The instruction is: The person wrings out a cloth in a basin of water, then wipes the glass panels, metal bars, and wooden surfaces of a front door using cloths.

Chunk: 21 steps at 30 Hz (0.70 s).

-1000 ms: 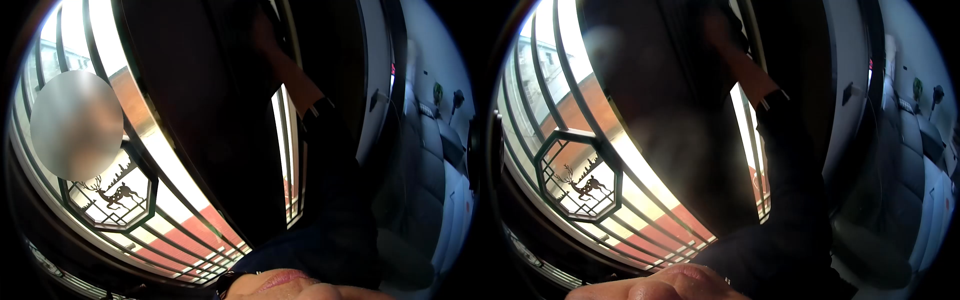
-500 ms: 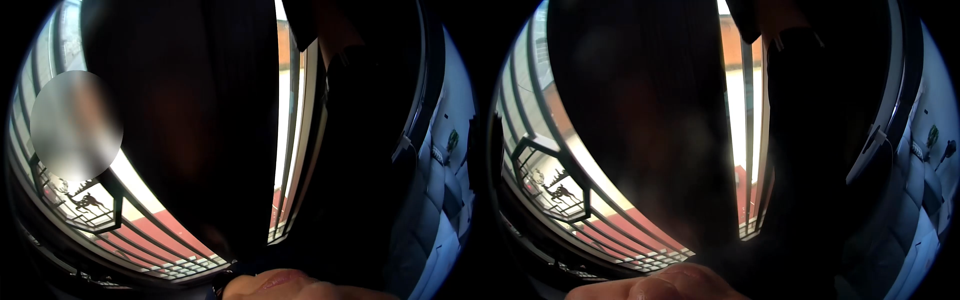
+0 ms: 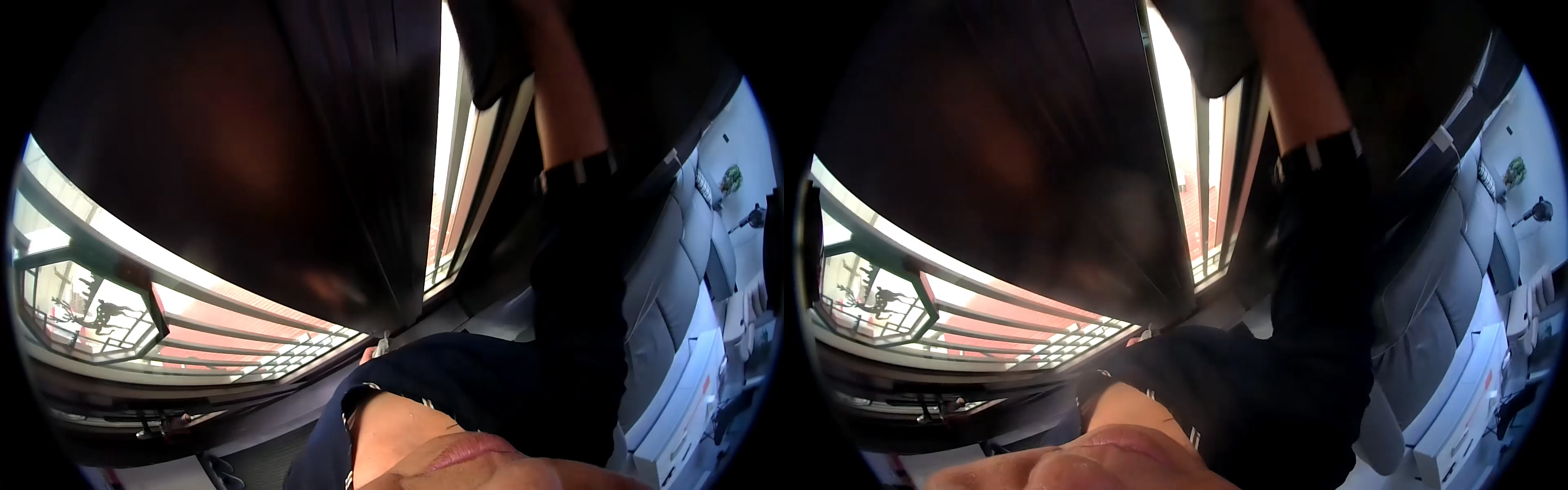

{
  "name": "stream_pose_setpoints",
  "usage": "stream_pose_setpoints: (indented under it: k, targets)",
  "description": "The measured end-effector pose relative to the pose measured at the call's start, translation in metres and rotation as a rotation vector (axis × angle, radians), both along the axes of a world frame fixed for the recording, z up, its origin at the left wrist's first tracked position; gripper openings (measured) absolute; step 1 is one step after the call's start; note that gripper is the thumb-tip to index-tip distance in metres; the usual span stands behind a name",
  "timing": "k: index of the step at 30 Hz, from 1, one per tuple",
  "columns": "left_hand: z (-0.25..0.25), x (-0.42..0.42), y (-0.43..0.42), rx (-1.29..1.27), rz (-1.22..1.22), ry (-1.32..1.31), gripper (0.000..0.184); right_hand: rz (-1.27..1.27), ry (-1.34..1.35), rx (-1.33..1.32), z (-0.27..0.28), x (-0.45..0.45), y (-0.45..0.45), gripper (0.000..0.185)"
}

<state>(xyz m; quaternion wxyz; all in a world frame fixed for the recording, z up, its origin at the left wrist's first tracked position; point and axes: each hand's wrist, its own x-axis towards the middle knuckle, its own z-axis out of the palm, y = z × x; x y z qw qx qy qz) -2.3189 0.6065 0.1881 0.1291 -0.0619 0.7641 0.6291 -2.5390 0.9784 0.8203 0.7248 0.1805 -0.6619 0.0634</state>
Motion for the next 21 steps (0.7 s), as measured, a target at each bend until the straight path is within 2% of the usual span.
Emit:
stream_pose_setpoints:
  k: [1, 3, 5, 6, 7, 8, 9, 11, 12, 15, 18, 19, 20, 21]
  targets:
    - [0.003, 0.000, -0.008, -0.007, 0.001, 0.002, 0.027, -0.110, -0.026, -0.047, -0.031, 0.003, -0.006, 0.059]
    - [0.009, -0.002, -0.026, -0.019, 0.003, 0.007, 0.027, -0.248, -0.639, -0.190, -0.098, 0.039, -0.029, 0.061]
    - [0.015, -0.005, -0.043, -0.035, -0.002, 0.014, 0.027, -0.145, -0.579, -0.235, -0.200, 0.026, -0.028, 0.078]
    - [0.016, -0.008, -0.050, -0.038, -0.002, 0.020, 0.027, -0.296, -0.306, -0.116, -0.254, 0.017, -0.025, 0.061]
    - [0.016, -0.009, -0.059, -0.044, -0.001, 0.025, 0.027, -0.151, -0.791, -0.263, -0.287, 0.033, -0.034, 0.065]
    - [0.019, -0.009, -0.065, -0.054, -0.011, 0.024, 0.027, -0.120, -1.252, -0.441, -0.320, 0.048, -0.044, 0.070]
    - [0.021, -0.009, -0.073, -0.065, -0.022, 0.022, 0.027, -0.129, -1.362, -0.453, -0.368, 0.049, -0.045, 0.061]
    - [0.023, -0.010, -0.083, -0.073, -0.031, 0.027, 0.027, -0.179, -0.985, -0.427, -0.470, 0.049, -0.051, 0.052]
    - [0.023, -0.009, -0.087, -0.081, -0.037, 0.024, 0.027, -0.210, -0.991, -0.467, -0.489, 0.054, -0.051, 0.049]
    - [0.025, -0.007, -0.098, -0.098, -0.049, 0.027, 0.028, -0.239, -0.945, -0.508, -0.499, 0.065, -0.052, 0.041]
    - [0.026, -0.002, -0.102, -0.110, -0.063, 0.025, 0.028, -0.223, -0.750, -0.400, -0.420, 0.076, -0.040, 0.030]
    - [0.026, -0.001, -0.101, -0.114, -0.071, 0.027, 0.028, -0.242, -0.591, -0.356, -0.392, 0.076, -0.035, 0.030]
    - [0.025, -0.001, -0.100, -0.115, -0.074, 0.025, 0.028, -0.310, -0.611, -0.373, -0.360, 0.077, -0.031, 0.033]
    - [0.024, -0.001, -0.099, -0.116, -0.080, 0.027, 0.028, -0.337, -0.510, -0.405, -0.333, 0.068, -0.020, 0.035]
